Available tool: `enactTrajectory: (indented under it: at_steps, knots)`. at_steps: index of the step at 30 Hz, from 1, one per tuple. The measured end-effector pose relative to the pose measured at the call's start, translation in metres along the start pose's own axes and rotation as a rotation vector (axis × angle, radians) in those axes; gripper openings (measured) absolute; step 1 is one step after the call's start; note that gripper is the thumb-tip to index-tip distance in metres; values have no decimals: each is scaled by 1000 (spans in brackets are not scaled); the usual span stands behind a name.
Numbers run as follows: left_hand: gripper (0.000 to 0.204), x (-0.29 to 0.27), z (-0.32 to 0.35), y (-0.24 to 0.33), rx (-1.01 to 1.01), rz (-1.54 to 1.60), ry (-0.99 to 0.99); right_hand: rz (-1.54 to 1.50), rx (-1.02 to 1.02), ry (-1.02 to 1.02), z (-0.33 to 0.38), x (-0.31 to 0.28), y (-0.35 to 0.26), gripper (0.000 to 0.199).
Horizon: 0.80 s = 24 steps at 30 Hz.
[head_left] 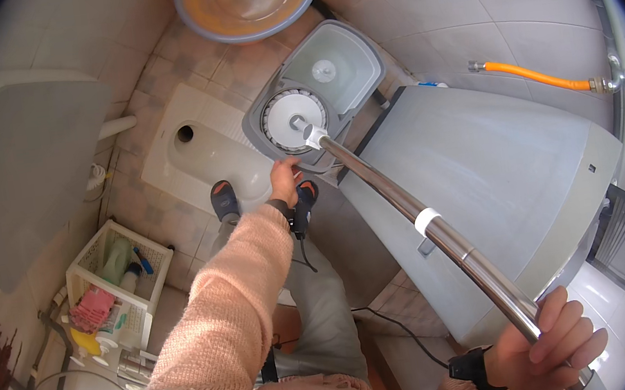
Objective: The person assembles a mop by attaching a white cylindrical handle to a metal rod and then connecting the rod to a mop head in a bucket. The person then carries the assembled mop and bucket from the laundry area into the living room.
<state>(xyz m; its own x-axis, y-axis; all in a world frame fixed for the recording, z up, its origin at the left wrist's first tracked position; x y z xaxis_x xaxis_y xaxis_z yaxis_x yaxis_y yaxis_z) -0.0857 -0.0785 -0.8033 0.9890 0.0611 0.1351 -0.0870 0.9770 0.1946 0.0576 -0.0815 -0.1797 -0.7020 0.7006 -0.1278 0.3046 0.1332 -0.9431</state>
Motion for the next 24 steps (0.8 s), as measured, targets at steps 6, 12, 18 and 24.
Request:
enactTrajectory:
  at_steps: [6, 12, 18, 24]
  knots:
    - [7, 52, 16, 5, -70, 174, -379, 71, -3, 129, -10, -19, -14, 28]
    - [11, 84, 27, 15, 24, 285, -394, -212, 63, 233, -46, -52, -28, 39]
    - [12, 91, 36, 32, 138, 169, -248, -287, 75, 195, -70, -83, -36, 30]
    - [18, 70, 65, 53, 142, -153, -214, -461, 155, 247, -116, -142, -1, 33]
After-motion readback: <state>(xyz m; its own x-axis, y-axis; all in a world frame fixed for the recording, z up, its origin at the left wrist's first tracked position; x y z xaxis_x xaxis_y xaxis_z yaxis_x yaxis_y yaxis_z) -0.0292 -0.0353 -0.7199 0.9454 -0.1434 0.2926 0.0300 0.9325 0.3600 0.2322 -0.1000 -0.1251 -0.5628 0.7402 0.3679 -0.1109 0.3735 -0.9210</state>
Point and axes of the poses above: each hand's wrist, its own z-axis away from the middle knuckle, its own x-axis out of the palm, y = z × x, the point moved 9 cm from there along -z, towards the middle knuckle, and after that the axes turned 5 degrees about y, right-handed, at the moved point
